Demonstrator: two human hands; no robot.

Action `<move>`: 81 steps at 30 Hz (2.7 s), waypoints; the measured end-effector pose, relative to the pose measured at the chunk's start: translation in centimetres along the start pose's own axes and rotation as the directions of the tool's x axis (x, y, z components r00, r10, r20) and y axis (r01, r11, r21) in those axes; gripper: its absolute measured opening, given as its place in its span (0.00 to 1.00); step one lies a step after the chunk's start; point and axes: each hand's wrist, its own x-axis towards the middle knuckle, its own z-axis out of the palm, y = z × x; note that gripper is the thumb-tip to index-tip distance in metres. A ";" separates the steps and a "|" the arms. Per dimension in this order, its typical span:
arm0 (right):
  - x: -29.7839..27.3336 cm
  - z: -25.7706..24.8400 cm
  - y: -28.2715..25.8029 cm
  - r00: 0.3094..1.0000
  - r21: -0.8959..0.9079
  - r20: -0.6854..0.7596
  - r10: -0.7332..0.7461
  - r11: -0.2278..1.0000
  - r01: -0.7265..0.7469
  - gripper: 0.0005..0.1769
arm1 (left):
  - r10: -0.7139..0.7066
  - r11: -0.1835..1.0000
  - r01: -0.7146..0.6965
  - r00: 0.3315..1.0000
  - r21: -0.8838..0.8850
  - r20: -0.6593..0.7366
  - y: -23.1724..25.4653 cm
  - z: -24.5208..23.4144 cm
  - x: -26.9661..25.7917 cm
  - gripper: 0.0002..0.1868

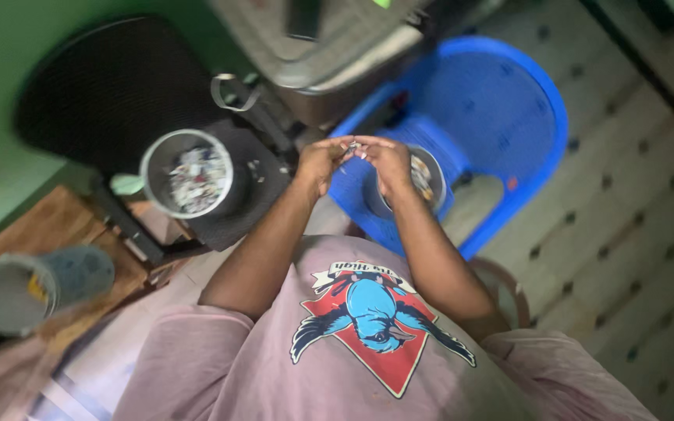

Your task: The person sits on the floor and sorts through a white bucket filled with crumpled paper and small trash items. They pick up pieces of paper and debris by hand, inspect them, and transfer them into a second bucket placed on a blue plastic chair.

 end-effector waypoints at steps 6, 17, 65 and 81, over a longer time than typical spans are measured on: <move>-3.4 -12.8 5.5 0.936 0.034 -0.350 -0.022 0.999 0.036 0.10 | -0.239 0.967 0.232 0.969 0.106 0.061 -10.2 6.3 4.3 0.13; -2.0 -20.1 13.3 0.739 -0.118 -0.664 0.115 0.960 -0.255 0.16 | -0.244 0.891 0.332 0.925 0.310 -0.291 -23.5 6.0 9.2 0.15; 18.0 29.4 39.2 0.749 -0.735 0.621 0.230 -0.158 0.659 0.15 | -0.078 0.956 -0.171 0.635 -0.238 -0.769 0.8 -39.2 -13.2 0.09; 12.2 30.3 28.3 0.881 -0.856 0.472 0.034 0.257 0.449 0.18 | -0.036 0.949 -0.193 0.719 -0.250 -0.694 1.9 -40.4 -12.5 0.11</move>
